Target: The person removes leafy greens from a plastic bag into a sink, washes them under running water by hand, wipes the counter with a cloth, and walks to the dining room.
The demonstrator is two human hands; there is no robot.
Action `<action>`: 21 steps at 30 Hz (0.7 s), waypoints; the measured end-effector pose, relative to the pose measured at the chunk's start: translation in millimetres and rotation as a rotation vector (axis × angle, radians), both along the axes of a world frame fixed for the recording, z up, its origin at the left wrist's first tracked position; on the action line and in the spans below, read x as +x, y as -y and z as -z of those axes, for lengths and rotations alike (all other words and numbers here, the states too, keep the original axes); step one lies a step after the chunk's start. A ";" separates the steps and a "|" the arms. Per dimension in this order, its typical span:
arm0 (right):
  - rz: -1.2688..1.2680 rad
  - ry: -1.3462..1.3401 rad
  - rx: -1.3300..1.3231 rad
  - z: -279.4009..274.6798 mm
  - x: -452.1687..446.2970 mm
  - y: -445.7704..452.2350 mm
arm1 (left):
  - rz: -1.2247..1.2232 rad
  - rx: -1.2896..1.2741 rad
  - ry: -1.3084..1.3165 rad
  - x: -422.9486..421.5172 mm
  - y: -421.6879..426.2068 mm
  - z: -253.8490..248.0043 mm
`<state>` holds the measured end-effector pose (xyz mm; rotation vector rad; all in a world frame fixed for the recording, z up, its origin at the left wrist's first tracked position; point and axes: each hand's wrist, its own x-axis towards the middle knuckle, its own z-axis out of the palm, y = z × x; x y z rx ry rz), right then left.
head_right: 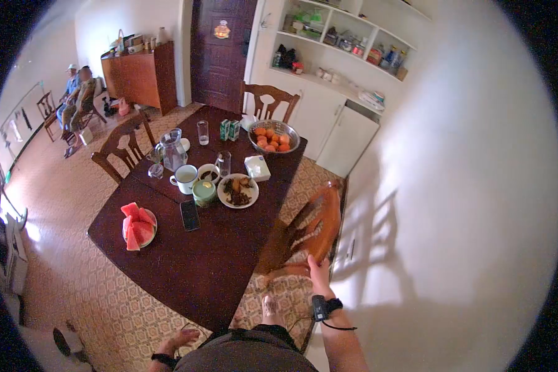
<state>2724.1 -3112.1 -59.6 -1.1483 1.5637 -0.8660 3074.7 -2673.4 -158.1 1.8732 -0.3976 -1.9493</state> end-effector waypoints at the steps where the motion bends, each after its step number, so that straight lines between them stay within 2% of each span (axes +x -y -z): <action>1: -0.011 -0.097 -0.081 22.2 -1.6 21.8 | -0.032 0.082 0.017 -6.2 8.2 -3.3; 2: 0.009 -0.139 -0.115 -7.3 10.5 14.9 | -0.120 0.166 -0.033 -11.7 14.3 5.3; 3: 0.053 -0.398 -0.212 -6.4 16.3 18.4 | -0.137 0.159 -0.028 -19.7 14.3 11.8; 5: -0.004 -0.371 -0.290 15.3 1.7 33.5 | -0.335 0.118 -0.007 -41.6 21.3 7.4; 7: 0.005 -0.527 -0.205 11.8 -6.1 48.2 | -0.385 0.193 0.004 -57.9 38.4 20.9; 9: 0.045 -0.439 -0.309 7.8 -20.0 72.9 | -0.494 0.096 -0.032 -76.4 47.6 30.3; 10: 0.030 -0.442 -0.281 3.6 -29.4 88.9 | -0.557 0.005 0.051 -91.3 50.7 28.7; 11: 0.012 -0.451 -0.255 -1.2 -42.1 106.2 | -0.576 0.020 0.053 -97.6 57.6 24.1; 13: -0.043 -0.489 -0.300 20.3 -75.1 160.6 | -0.534 0.115 0.257 -107.6 76.2 15.9; 15: -0.079 -0.265 -0.293 17.2 -91.7 197.4 | -0.544 0.253 0.275 -103.4 84.3 8.5; 16: -0.102 -0.336 -0.335 18.0 -97.9 213.7 | -0.606 0.216 0.251 -109.5 81.5 7.4; 17: -0.064 -0.313 -0.382 48.4 -112.3 238.1 | -0.664 0.179 0.228 -113.7 82.9 -1.2; 19: -0.127 -0.416 -0.314 52.3 -127.1 262.8 | -0.650 0.170 0.250 -123.8 81.9 -10.4; 20: -0.142 -0.416 -0.310 42.6 -121.4 261.1 | -0.643 0.165 0.268 -128.4 84.4 -22.0; 21: -0.139 -0.600 -0.402 22.1 -112.6 255.3 | -0.633 0.161 0.290 -128.7 88.2 -34.9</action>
